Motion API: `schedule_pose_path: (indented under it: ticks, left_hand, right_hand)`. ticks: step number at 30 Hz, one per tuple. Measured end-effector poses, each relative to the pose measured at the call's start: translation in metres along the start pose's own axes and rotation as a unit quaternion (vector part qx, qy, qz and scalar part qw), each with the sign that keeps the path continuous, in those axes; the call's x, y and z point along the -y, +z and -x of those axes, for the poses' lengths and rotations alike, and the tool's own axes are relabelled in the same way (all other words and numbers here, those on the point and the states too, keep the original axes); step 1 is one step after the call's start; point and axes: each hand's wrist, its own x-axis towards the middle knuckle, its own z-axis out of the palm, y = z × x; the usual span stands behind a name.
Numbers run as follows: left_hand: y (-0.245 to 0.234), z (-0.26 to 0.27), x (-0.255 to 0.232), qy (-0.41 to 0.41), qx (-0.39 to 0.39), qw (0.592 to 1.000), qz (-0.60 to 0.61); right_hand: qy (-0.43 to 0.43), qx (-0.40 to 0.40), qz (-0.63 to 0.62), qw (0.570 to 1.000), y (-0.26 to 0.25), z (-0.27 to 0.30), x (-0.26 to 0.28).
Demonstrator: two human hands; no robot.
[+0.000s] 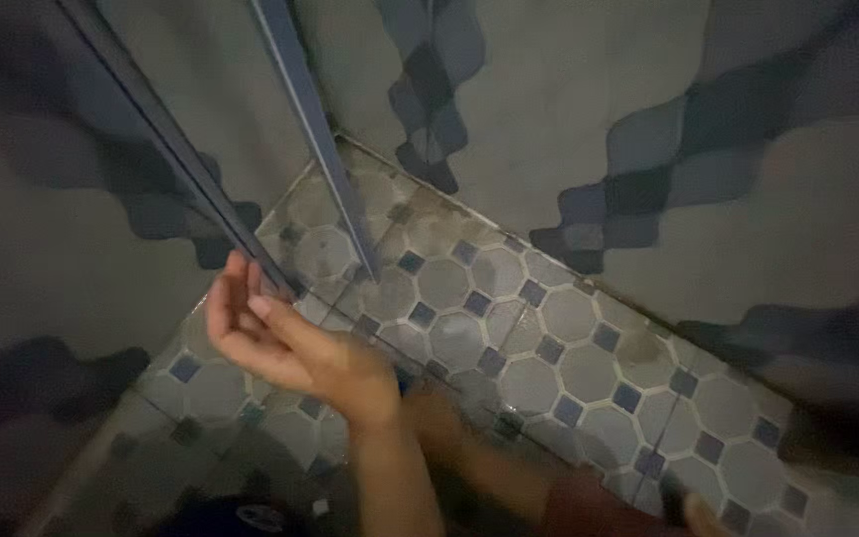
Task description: The person uses a brush to scrub the tiled floor and wall corners of a bathroom, applying cleaning liquid from a green bottle and an orange bottle.
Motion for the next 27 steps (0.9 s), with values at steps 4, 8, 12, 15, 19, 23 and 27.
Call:
schedule_pose_path:
  ticks: [4,8,12,15,19,23,27]
  left_hand:
    - [0.0,0.015,-0.002,-0.021,0.039,0.999,0.028]
    - [-0.017,0.033,0.0,-0.042,0.069,0.995,-0.059]
    - [-0.014,0.051,-0.001,-0.052,0.083,0.995,-0.005]
    - [-0.002,0.067,-0.008,-0.036,0.107,0.994,-0.006]
    - [0.002,0.091,-0.02,-0.033,0.153,0.988,0.005]
    - [0.007,0.107,-0.028,-0.01,0.181,0.983,-0.022]
    - [0.005,0.128,-0.033,-0.061,0.232,0.97,-0.044]
  right_hand:
    - [-0.165,-0.164,0.189,0.954,-0.005,-0.007,-0.042]
    - [-0.033,-0.236,0.154,0.959,-0.081,-0.066,-0.123]
    - [-0.057,-0.233,0.167,0.956,-0.03,-0.047,-0.148]
    - [-0.124,-0.169,0.25,0.945,0.045,0.027,-0.134]
    - [-0.087,-0.13,0.14,0.978,0.002,0.067,-0.137]
    - [0.039,-0.152,0.111,0.981,-0.137,0.041,-0.174]
    - [0.033,-0.206,0.144,0.967,-0.091,0.037,-0.183]
